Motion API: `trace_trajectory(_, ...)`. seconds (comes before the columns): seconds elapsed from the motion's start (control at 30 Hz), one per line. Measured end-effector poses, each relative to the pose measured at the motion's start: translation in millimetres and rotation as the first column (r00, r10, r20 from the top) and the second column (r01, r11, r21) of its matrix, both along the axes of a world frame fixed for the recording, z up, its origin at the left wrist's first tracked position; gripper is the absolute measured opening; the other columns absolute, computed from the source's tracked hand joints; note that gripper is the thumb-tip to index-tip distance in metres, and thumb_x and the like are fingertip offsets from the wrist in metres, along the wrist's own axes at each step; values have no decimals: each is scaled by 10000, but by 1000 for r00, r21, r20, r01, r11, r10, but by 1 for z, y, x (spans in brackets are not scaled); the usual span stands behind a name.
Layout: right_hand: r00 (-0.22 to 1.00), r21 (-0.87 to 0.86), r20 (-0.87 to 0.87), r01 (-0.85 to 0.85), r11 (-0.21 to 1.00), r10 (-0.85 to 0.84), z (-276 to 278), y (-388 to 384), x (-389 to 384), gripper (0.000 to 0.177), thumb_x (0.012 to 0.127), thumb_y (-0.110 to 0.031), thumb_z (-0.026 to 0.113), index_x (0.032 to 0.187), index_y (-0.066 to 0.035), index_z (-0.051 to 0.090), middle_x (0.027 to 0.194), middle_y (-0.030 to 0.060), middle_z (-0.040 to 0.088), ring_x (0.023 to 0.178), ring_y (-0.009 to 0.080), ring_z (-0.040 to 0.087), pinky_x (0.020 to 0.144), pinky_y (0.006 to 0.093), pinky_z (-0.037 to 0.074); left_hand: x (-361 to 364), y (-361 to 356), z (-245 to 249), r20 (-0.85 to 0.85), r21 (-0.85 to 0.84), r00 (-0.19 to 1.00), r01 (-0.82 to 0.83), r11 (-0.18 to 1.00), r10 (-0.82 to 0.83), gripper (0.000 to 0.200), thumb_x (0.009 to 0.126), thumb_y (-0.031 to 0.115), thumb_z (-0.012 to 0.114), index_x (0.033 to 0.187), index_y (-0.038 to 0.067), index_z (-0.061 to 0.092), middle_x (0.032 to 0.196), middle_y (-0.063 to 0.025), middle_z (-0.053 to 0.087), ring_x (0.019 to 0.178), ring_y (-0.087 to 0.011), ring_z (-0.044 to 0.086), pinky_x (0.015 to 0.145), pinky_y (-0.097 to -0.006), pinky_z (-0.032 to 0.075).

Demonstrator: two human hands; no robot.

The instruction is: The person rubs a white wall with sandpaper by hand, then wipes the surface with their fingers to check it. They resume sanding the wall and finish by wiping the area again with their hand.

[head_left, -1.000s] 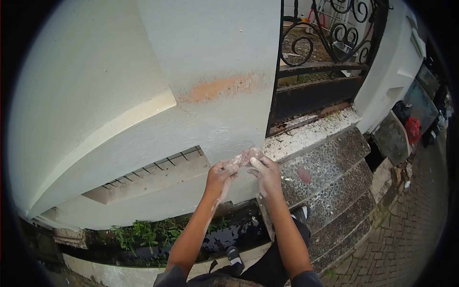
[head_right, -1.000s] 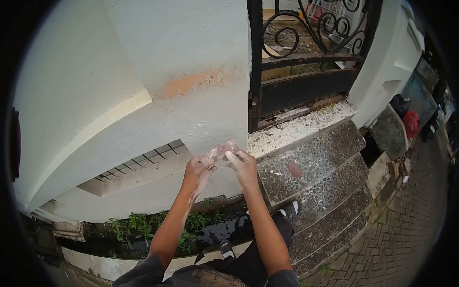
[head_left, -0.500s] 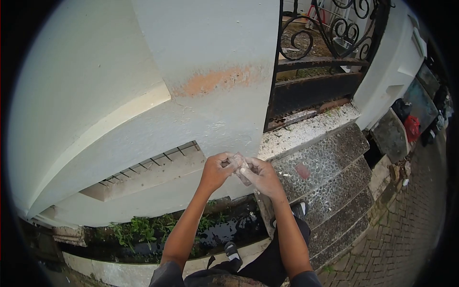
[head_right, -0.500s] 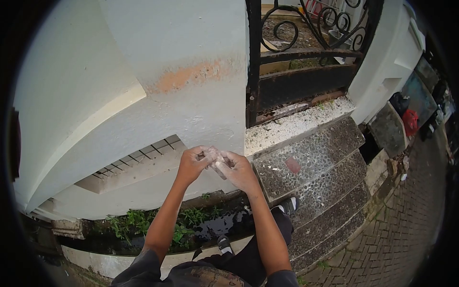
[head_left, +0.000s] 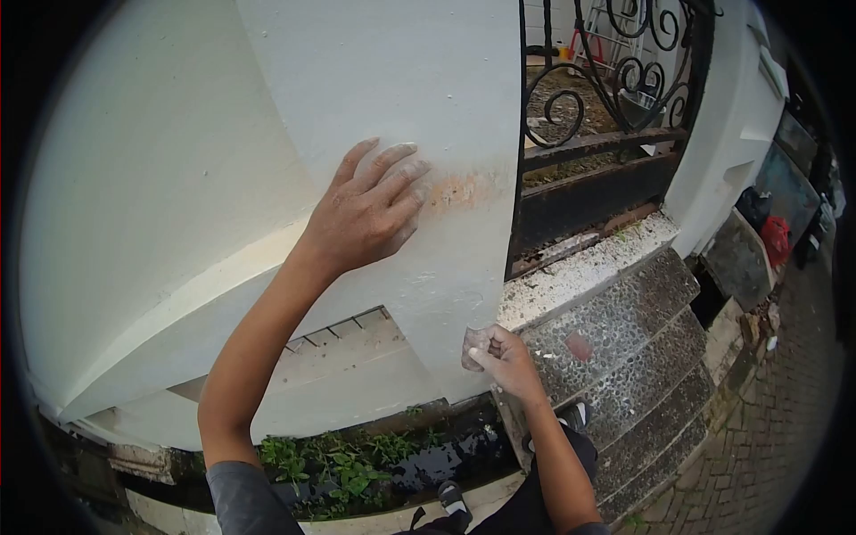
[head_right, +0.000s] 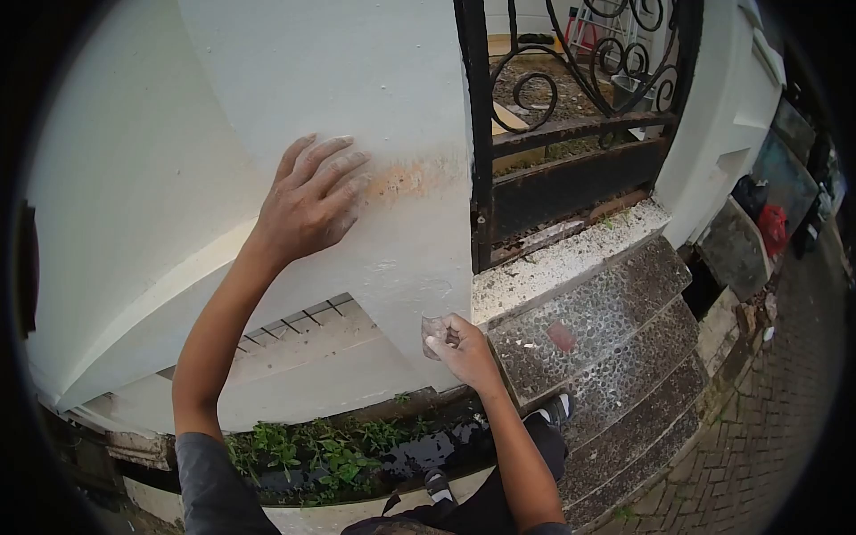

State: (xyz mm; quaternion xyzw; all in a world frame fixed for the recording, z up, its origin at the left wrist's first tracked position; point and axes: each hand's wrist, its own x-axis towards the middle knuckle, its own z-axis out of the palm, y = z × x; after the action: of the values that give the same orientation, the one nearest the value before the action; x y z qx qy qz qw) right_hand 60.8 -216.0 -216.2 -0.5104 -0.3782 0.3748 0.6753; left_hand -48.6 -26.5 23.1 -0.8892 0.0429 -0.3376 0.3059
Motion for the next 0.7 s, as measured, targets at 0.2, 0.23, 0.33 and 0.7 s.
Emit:
trace_trajectory(0.2, 981, 13, 152, 117, 993, -117, 5, 2, -7, 106, 827, -19, 615, 902, -3, 542, 842, 20, 611, 813, 69, 569, 752, 238, 461, -17, 36, 44, 11, 145, 999, -49, 988, 48, 446, 656, 155, 696, 1085, 261, 639, 1367, 97, 465, 1284, -174, 392, 1137, -398, 229)
trace_trajectory(0.23, 977, 11, 123, 177, 984, -177, 9, 4, -13, 100, 831, -15, 608, 917, 3, 560, 872, 39, 631, 840, 80, 584, 773, 242, 464, -17, 39, 44, 23, 152, 999, -29, 988, 26, 458, 651, 163, 686, 1094, 267, 635, 1365, 102, 468, 1282, -170, 394, 1137, -389, 231)
trace_trajectory(0.33, 931, 53, 130, 338, 940, -342, 43, 19, -14, 133, 827, 11, 594, 959, 18, 613, 957, 94, 673, 920, 127, 621, 837, 263, 473, -15, 45, 38, 72, 159, 997, -2, 987, -9, 485, 639, 178, 655, 1113, 279, 627, 1353, 107, 482, 1276, -161, 401, 1136, -369, 235)
trace_trajectory(0.7, 115, 814, 348, 455, 360, -931, 139, 102, 36, 303, 704, 128, 603, 961, -9, 685, 1019, 136, 670, 1082, 319, 589, 926, 391, 484, -38, 75, 52, 72, 213, 997, 8, 977, -24, 486, 694, 252, 640, 1168, 346, 595, 1364, 86, 473, 1308, -159, 356, 1158, -414, 170)
